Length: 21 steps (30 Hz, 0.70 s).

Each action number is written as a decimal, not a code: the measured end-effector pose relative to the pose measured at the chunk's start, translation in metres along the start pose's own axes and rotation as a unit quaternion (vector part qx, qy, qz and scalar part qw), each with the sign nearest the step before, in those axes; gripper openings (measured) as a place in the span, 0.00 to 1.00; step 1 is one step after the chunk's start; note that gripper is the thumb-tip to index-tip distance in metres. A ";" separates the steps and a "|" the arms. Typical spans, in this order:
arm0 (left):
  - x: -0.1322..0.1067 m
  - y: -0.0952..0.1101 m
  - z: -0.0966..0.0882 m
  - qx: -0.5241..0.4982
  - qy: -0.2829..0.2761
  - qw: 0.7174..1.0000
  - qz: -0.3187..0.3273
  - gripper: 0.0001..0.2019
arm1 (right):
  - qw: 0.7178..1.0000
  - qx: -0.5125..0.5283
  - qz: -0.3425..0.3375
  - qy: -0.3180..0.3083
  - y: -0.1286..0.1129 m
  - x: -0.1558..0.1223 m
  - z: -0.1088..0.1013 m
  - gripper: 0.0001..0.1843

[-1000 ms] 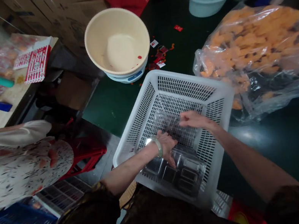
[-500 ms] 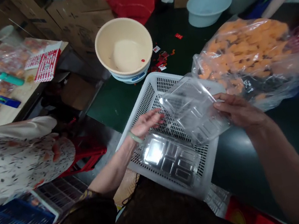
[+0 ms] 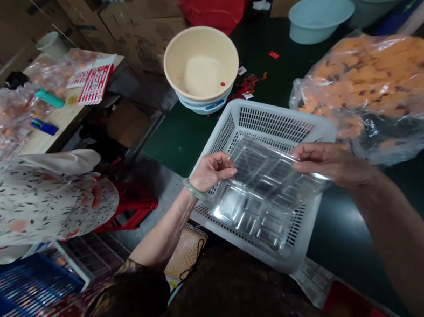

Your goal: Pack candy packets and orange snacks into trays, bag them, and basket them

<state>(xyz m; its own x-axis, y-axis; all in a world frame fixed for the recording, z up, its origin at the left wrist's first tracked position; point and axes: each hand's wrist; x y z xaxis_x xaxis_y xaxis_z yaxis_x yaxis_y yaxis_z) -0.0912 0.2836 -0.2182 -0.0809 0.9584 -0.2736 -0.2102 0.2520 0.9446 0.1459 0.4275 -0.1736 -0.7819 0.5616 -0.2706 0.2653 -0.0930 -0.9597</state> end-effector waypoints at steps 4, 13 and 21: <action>-0.005 0.005 -0.007 0.100 0.081 0.988 0.080 0.07 | 0.983 -0.164 -0.085 -0.003 -0.027 -0.019 0.022 0.10; -0.012 -0.064 -0.042 0.273 0.038 0.957 -0.090 0.29 | 0.798 -0.539 -0.072 -0.259 0.065 -0.054 0.147 0.18; 0.005 -0.116 -0.016 0.367 -0.060 0.916 -0.153 0.59 | 0.859 -0.425 -0.038 -0.283 0.079 -0.063 0.141 0.12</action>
<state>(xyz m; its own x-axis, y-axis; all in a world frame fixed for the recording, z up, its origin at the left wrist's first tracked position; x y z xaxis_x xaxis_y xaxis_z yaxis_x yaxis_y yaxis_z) -0.0824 0.2572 -0.3322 -0.0118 0.8245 -0.5658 0.5094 0.4919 0.7061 0.1363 0.2692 -0.2431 -0.9006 0.0273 -0.4338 0.3287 0.6957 -0.6387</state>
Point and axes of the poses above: each hand's wrist, its own x-axis towards the middle knuckle, its own z-axis out of the palm, y = z × x, and after that the axes turned 7 degrees about -z, right-handed
